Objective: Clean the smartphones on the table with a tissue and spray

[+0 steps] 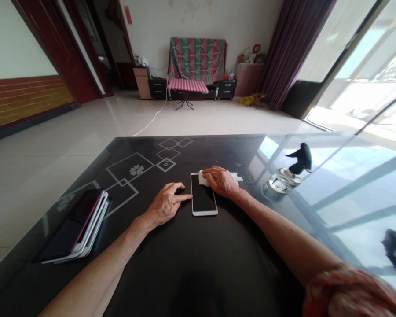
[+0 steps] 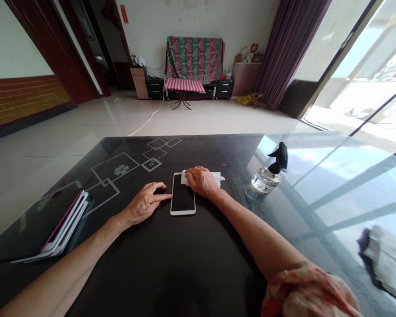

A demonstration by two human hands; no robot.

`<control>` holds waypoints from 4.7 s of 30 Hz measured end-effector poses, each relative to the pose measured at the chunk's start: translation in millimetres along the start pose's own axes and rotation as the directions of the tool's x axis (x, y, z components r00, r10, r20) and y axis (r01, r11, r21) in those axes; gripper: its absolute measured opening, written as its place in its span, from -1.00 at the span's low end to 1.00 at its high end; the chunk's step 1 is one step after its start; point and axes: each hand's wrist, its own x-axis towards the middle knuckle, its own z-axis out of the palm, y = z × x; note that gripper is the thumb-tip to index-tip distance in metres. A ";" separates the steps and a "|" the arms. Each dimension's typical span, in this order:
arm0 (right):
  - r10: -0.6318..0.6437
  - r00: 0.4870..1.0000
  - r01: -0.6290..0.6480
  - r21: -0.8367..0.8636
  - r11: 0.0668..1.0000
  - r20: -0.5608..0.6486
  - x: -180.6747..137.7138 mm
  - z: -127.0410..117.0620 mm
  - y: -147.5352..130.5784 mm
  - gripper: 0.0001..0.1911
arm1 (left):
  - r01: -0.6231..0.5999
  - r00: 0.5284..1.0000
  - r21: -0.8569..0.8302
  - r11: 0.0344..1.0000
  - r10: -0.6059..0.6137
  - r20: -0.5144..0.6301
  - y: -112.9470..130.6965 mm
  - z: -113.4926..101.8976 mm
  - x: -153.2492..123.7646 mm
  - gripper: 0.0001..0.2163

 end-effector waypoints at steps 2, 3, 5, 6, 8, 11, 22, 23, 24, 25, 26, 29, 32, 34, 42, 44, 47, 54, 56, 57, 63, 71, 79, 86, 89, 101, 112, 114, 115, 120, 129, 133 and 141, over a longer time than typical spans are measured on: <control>0.036 0.999 -0.037 -0.053 0.998 -0.015 -1.4 -0.3 1.7 -0.67 | -0.002 1.000 0.001 1.000 0.002 0.005 0.0 0.0 0.2 -0.47; 0.031 1.000 -0.031 -0.075 0.997 -0.008 -2.0 -0.2 0.9 -0.67 | -0.004 1.000 0.002 1.000 0.004 0.007 0.0 0.0 0.2 -0.47; -0.020 0.999 0.023 -0.106 0.994 0.034 -2.6 0.2 -4.4 -0.67 | -0.005 1.000 0.004 1.000 0.005 0.006 0.0 0.2 0.3 -0.48; -0.054 0.997 0.061 -0.113 0.992 0.062 -2.6 0.4 -8.2 -0.67 | -0.004 1.000 0.004 1.000 0.004 0.004 0.1 0.3 0.2 -0.48; -0.119 0.986 0.132 -0.110 0.985 0.116 -2.3 0.5 -16.9 -0.67 | -0.003 1.000 0.003 1.000 0.003 -0.006 0.4 0.4 0.1 -0.49; -0.195 0.965 0.210 -0.074 0.975 0.173 -1.2 0.1 -27.3 -0.67 | -0.003 1.000 0.003 1.000 0.003 -0.012 1.1 0.2 0.1 -0.50; -0.111 0.991 0.115 -0.051 0.992 0.073 2.2 2.3 -11.4 -0.71 | -0.009 1.000 0.010 1.000 0.009 0.001 -1.9 0.8 -0.4 -0.49; -0.065 0.997 0.068 -0.079 0.995 0.043 1.8 1.6 -8.8 -0.73 | -0.008 1.000 0.006 1.000 0.008 0.000 -1.7 0.6 -0.4 -0.48; -0.017 1.000 0.018 -0.109 0.994 0.013 1.3 0.8 -7.0 -0.73 | -0.006 1.000 0.002 1.000 0.006 -0.002 -1.2 0.3 -0.4 -0.48; 0.022 1.000 -0.024 -0.137 0.990 -0.012 0.7 0.0 -6.5 -0.73 | -0.003 1.000 -0.001 1.000 0.003 -0.002 -0.5 0.0 -0.2 -0.48; 0.042 0.999 -0.046 -0.160 0.986 -0.025 0.0 -0.4 -7.2 -0.73 | 0.001 1.000 -0.002 1.000 -0.001 -0.003 0.3 -0.4 -0.1 -0.49; -0.020 1.000 0.024 -0.165 0.986 0.021 -2.4 1.3 -16.7 -0.73 | 0.013 1.000 0.000 1.000 -0.013 -0.005 2.4 -0.9 0.5 -0.50; -0.155 0.982 0.165 -0.106 0.980 0.104 -4.5 6.7 -29.3 -0.74 | 0.011 1.000 0.007 1.000 -0.011 -0.011 3.1 -0.5 0.6 -0.49; -0.191 0.975 0.201 -0.086 0.976 0.116 -4.8 9.8 -33.2 -0.75 | 0.009 1.000 0.011 1.000 -0.009 -0.013 3.0 0.0 0.3 -0.48; -0.036 0.999 0.041 -0.193 0.980 0.030 -1.3 1.8 -10.1 -0.73 | 0.016 1.000 -0.004 1.000 -0.016 -0.009 4.5 -0.4 0.2 -0.51; -0.021 0.999 0.029 -0.222 0.975 0.040 -2.1 0.9 -11.5 -0.73 | 0.020 1.000 -0.006 1.000 -0.020 -0.009 5.0 -0.6 0.5 -0.51; -0.072 0.994 0.088 -0.206 0.975 0.083 -4.3 3.7 -23.7 -0.75 | 0.015 1.000 0.000 1.000 -0.015 -0.008 4.1 0.1 0.5 -0.51; -0.249 0.955 0.258 -0.043 0.965 0.159 -6.3 10.8 -44.5 -0.74 | -0.012 1.000 0.033 0.999 0.013 -0.028 1.7 2.6 -0.2 -0.51; -0.214 0.968 0.221 -0.050 0.974 0.130 -5.9 10.2 -40.3 -0.74 | -0.009 0.999 0.030 1.000 0.010 -0.031 3.0 1.6 0.1 -0.52; -0.192 0.975 0.199 -0.057 0.978 0.112 -5.6 9.5 -37.1 -0.74 | -0.010 1.000 0.028 1.000 0.011 -0.029 3.7 0.8 0.3 -0.52; -0.053 0.998 0.060 -0.172 0.983 0.043 -4.9 4.7 -22.9 -0.78 | -0.019 1.000 0.027 0.999 0.019 -0.011 5.6 -1.9 1.2 -0.52; -0.209 0.969 0.220 -0.073 0.973 0.134 -5.9 7.4 -39.3 -0.73 | -0.019 1.000 0.021 1.000 0.020 -0.017 3.8 -0.8 0.8 -0.53; -0.177 0.980 0.181 -0.050 0.982 0.087 -4.5 7.7 -31.3 -0.77 | 0.005 1.000 0.019 1.000 -0.005 0.003 5.4 -1.4 1.4 -0.51; -0.094 0.994 0.100 -0.155 0.983 0.050 -6.1 7.4 -25.0 -0.77 | 0.013 1.000 0.015 1.000 -0.013 -0.005 4.6 0.3 1.0 -0.52; -0.162 0.984 0.169 -0.094 0.981 0.081 -7.5 9.3 -33.7 -0.75 | 0.001 1.000 0.022 1.000 -0.001 -0.005 5.0 -0.1 1.2 -0.51; -0.110 0.991 0.118 -0.114 0.986 0.079 -3.0 4.7 -16.8 -0.74 | 0.006 1.000 0.018 1.000 -0.006 -0.008 5.6 -0.8 1.1 -0.53; -0.159 0.973 0.182 -0.140 0.973 0.166 -0.5 12.9 -36.6 -0.70 | 0.000 1.000 0.024 1.000 0.000 -0.004 6.2 -1.8 1.9 -0.53; -0.167 0.974 0.185 -0.115 0.976 0.151 1.2 14.7 -33.7 -0.71 | 0.004 1.000 0.020 1.000 -0.004 -0.003 5.7 -1.2 1.5 -0.52; -0.163 0.978 0.176 -0.101 0.979 0.131 1.7 14.4 -30.0 -0.72 | 0.005 1.000 0.017 1.000 -0.005 -0.004 5.5 -1.0 1.3 -0.52; 0.006 0.999 -0.002 -0.098 0.995 0.040 1.4 2.0 -5.6 -0.73 | 0.013 1.000 0.000 1.000 -0.013 -0.001 4.9 -0.6 0.5 -0.54; -0.142 0.980 0.151 -0.061 0.987 0.138 2.3 7.9 -23.2 -0.75 | -0.010 1.000 0.017 1.000 0.010 -0.010 4.0 -0.2 1.2 -0.51; -0.093 0.990 0.098 -0.038 0.994 0.110 3.9 7.9 -22.2 -0.80 | -0.003 1.000 0.014 1.000 0.003 0.002 4.0 -1.0 1.0 -0.51; 0.077 0.995 -0.063 -0.187 0.980 0.069 1.0 0.3 -9.5 -0.76 | 0.019 1.000 0.004 1.000 -0.019 -0.008 5.6 -1.3 0.3 -0.53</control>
